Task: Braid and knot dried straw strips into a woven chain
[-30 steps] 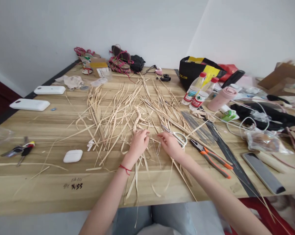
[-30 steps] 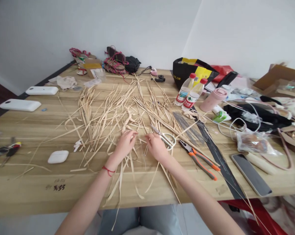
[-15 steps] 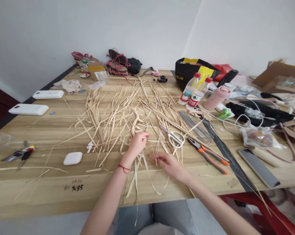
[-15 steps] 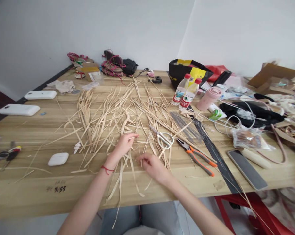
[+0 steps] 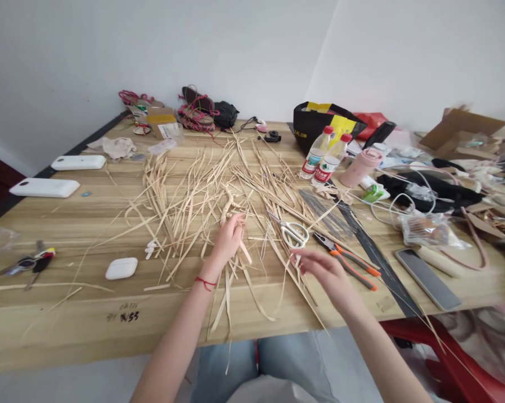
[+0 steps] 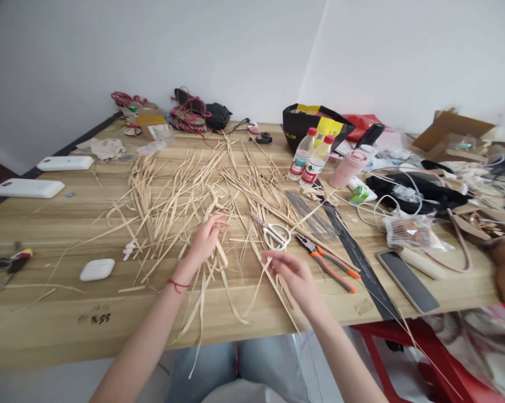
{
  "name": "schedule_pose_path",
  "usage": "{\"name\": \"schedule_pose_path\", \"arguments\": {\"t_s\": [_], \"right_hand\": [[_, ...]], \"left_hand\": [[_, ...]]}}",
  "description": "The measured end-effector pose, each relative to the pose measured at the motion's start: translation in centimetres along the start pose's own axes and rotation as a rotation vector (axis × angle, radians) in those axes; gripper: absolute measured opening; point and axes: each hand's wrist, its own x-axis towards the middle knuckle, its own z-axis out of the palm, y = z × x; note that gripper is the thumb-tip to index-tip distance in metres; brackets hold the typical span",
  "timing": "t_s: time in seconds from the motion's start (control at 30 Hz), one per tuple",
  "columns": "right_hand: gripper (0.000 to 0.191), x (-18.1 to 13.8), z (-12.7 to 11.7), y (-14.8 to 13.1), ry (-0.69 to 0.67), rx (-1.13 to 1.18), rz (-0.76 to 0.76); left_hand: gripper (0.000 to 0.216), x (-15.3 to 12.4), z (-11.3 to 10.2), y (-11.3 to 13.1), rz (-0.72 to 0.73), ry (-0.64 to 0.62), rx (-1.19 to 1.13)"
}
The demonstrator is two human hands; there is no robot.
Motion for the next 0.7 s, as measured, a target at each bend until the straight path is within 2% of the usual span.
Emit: {"name": "schedule_pose_path", "arguments": {"t_s": [0.03, 0.1, 0.17, 0.2, 0.27, 0.33, 0.37, 0.43, 0.53, 0.63, 0.7], "right_hand": [[0.037, 0.9, -0.8, 0.0, 0.059, -0.064, -0.064], [0.052, 2.8, -1.7, 0.1, 0.199, -0.349, -0.166], [0.063, 4.5, -1.6, 0.1, 0.374, -0.643, -0.195], [0.063, 5.3, -1.2, 0.1, 0.405, -0.731, -0.212], [0.053, 6.8, 0.1, 0.0, 0.319, -0.786, -0.29], [0.034, 8.1, 1.7, 0.0, 0.125, -0.747, -0.329], [0.027, 8.6, 2.6, 0.0, 0.034, -0.721, -0.293], [0.024, 9.6, 4.1, 0.2, -0.046, -0.725, -0.139], [0.023, 10.6, 5.9, 1.1, -0.001, -0.814, 0.022], [0.022, 11.2, 7.1, 2.4, 0.112, -0.809, -0.012], [0.022, 11.6, 7.4, 3.3, 0.158, -0.686, -0.035]], "left_hand": [[0.037, 0.1, -0.1, 0.1, -0.007, 0.009, -0.057], [0.033, 0.2, -0.2, 0.2, -0.012, 0.013, -0.169], [0.028, 0.4, -0.2, 0.2, -0.023, 0.016, -0.265], [0.026, 0.4, -0.2, 0.1, -0.031, 0.017, -0.31], [0.021, 0.5, -0.1, 0.0, -0.051, 0.01, -0.396], [0.018, 0.5, -0.1, -0.1, -0.076, -0.022, -0.471], [0.018, 0.5, -0.1, -0.1, -0.09, -0.05, -0.499], [0.022, 0.4, -0.3, 0.1, -0.109, -0.141, -0.519], [0.03, 0.0, -0.6, 1.1, -0.09, -0.304, -0.403], [0.031, -0.6, -0.5, 2.2, -0.023, -0.366, -0.107], [0.029, -0.8, -0.2, 2.6, 0.019, -0.353, 0.098]]}}
